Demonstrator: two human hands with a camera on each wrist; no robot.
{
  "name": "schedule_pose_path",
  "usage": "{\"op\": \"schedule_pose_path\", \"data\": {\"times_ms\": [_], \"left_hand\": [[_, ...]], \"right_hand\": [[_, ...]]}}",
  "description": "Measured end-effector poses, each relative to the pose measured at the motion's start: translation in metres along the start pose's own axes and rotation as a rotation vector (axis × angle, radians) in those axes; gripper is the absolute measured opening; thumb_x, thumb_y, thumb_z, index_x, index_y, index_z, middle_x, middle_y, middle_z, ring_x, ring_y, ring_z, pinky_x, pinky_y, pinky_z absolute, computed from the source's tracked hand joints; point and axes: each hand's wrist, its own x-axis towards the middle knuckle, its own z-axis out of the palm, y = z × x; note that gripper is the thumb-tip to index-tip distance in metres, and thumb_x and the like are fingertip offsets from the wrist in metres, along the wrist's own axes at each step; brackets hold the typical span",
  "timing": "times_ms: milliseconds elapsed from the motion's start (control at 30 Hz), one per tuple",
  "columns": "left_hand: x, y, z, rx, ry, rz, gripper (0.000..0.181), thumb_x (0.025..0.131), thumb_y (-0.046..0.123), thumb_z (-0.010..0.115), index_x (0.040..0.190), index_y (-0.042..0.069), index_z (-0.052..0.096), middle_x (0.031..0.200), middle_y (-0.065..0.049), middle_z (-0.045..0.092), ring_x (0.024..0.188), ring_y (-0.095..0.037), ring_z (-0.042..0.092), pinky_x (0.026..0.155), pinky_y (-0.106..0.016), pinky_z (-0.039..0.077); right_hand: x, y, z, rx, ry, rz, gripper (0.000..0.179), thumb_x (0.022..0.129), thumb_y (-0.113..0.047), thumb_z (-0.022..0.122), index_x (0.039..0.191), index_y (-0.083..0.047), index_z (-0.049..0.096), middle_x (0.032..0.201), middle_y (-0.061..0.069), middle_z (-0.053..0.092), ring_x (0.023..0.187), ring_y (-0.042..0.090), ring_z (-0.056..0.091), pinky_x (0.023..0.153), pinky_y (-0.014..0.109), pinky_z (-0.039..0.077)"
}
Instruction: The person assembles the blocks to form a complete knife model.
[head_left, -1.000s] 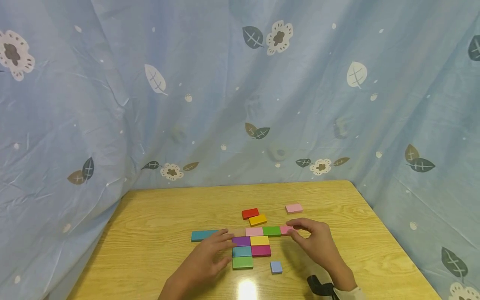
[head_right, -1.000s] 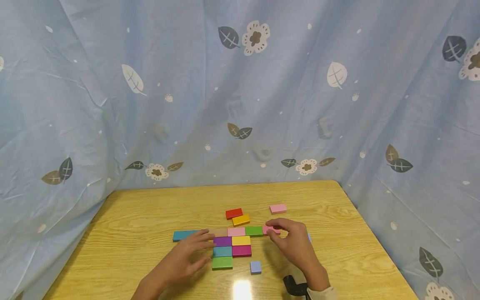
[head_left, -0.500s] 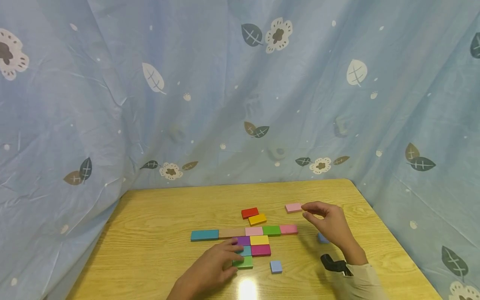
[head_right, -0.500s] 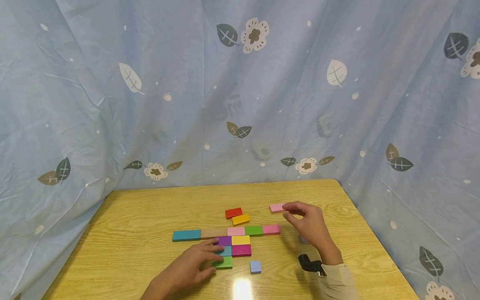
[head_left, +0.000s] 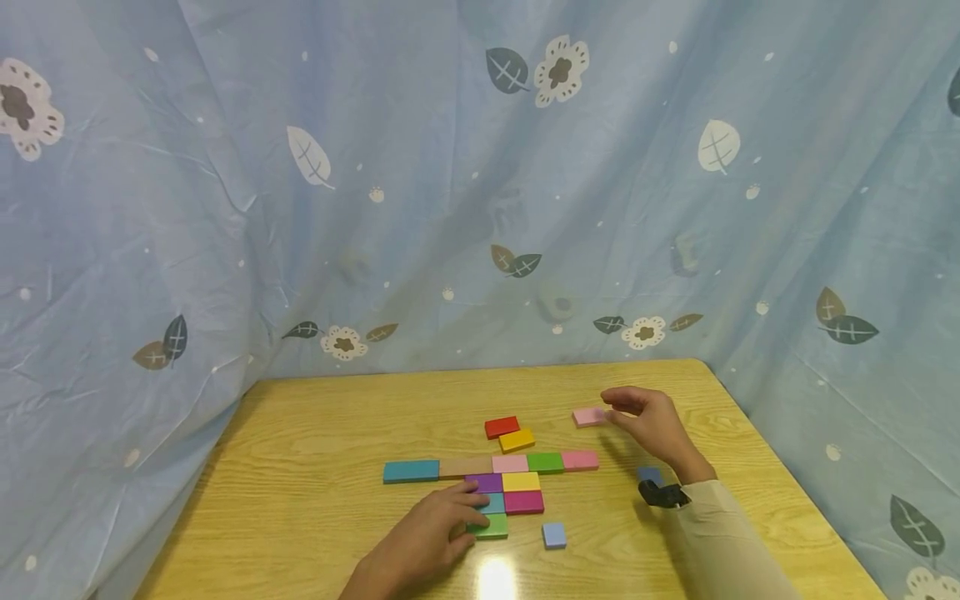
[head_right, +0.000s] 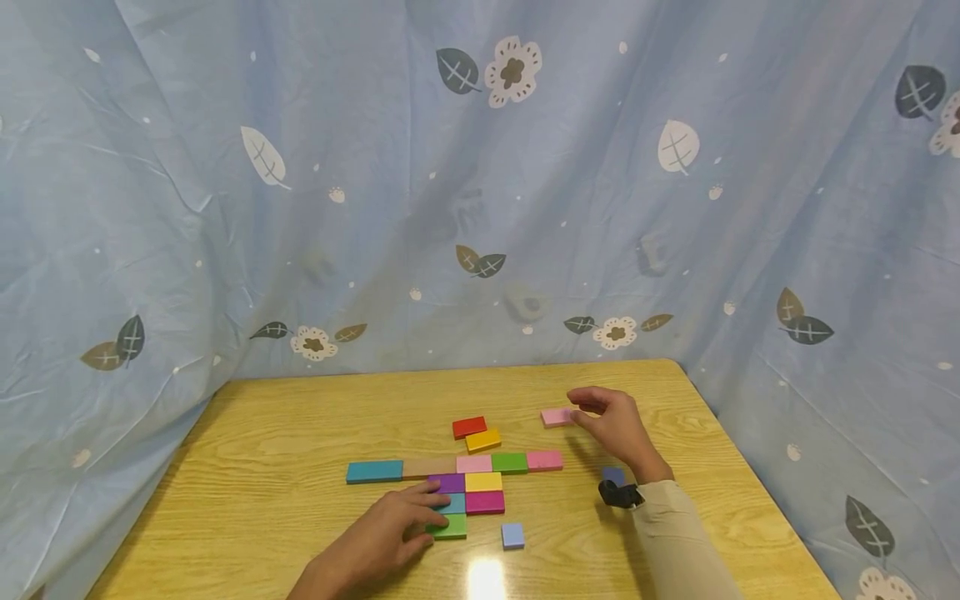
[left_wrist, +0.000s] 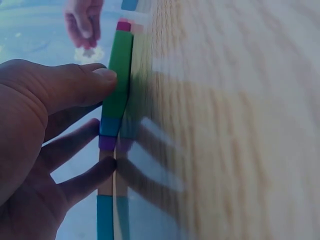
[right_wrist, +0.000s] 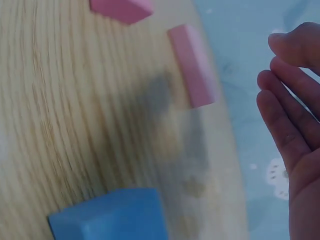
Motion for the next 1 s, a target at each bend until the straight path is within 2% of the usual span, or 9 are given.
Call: {"op": "schedule_pose_path", "data": {"times_ms": [200, 400, 533, 633, 800, 1000], "left_hand": [[0.001, 0.000, 0.002, -0.034, 0.005, 0.007, 0.026, 0.105, 0.016, 0.073, 0.128, 0.024, 0.083, 0.153, 0.006, 0.067, 0.153, -0.026, 0.055, 0.124, -0.050, 0.052], [0.001, 0.001, 0.002, -0.059, 0.019, 0.006, 0.026, 0.104, 0.014, 0.075, 0.126, 0.022, 0.084, 0.151, 0.005, 0.068, 0.152, -0.026, 0.056, 0.123, -0.050, 0.053], [0.001, 0.001, 0.003, -0.073, 0.026, -0.001, 0.026, 0.103, 0.012, 0.075, 0.126, 0.022, 0.084, 0.151, 0.005, 0.068, 0.152, -0.027, 0.056, 0.123, -0.050, 0.053], [0.001, 0.000, 0.003, -0.082, 0.028, -0.002, 0.027, 0.103, 0.011, 0.075, 0.125, 0.022, 0.084, 0.150, 0.005, 0.068, 0.152, -0.027, 0.056, 0.123, -0.050, 0.053], [0.001, 0.000, 0.003, -0.088, 0.029, -0.006, 0.027, 0.103, 0.011, 0.074, 0.126, 0.022, 0.084, 0.151, 0.005, 0.068, 0.152, -0.027, 0.056, 0.123, -0.051, 0.052], [0.000, 0.000, 0.002, -0.099, 0.019, -0.024, 0.027, 0.104, 0.012, 0.073, 0.126, 0.022, 0.084, 0.151, 0.006, 0.068, 0.153, -0.027, 0.055, 0.124, -0.051, 0.051]], "right_hand": [[0.007, 0.016, 0.006, 0.052, -0.070, 0.097, 0.035, 0.099, -0.002, 0.079, 0.133, 0.008, 0.073, 0.131, 0.027, 0.076, 0.122, 0.046, 0.074, 0.096, 0.013, 0.059], [0.013, 0.025, 0.011, 0.057, -0.119, 0.131, 0.038, 0.098, 0.003, 0.078, 0.136, 0.008, 0.072, 0.135, 0.027, 0.074, 0.125, 0.045, 0.073, 0.100, 0.025, 0.064], [0.013, 0.029, 0.014, 0.024, -0.141, 0.150, 0.036, 0.098, 0.004, 0.078, 0.134, 0.005, 0.074, 0.134, 0.023, 0.076, 0.122, 0.040, 0.075, 0.095, 0.018, 0.062], [0.011, 0.031, 0.015, -0.002, -0.136, 0.161, 0.033, 0.097, 0.003, 0.079, 0.131, 0.001, 0.077, 0.131, 0.020, 0.078, 0.119, 0.038, 0.076, 0.091, 0.013, 0.059], [0.010, 0.031, 0.016, -0.010, -0.091, 0.151, 0.031, 0.094, 0.002, 0.083, 0.125, 0.001, 0.080, 0.122, 0.018, 0.081, 0.110, 0.034, 0.079, 0.086, 0.016, 0.062], [0.002, 0.016, 0.016, -0.005, -0.031, 0.141, 0.030, 0.093, -0.001, 0.085, 0.123, 0.001, 0.081, 0.119, 0.016, 0.082, 0.105, 0.029, 0.081, 0.085, 0.016, 0.063]]}}
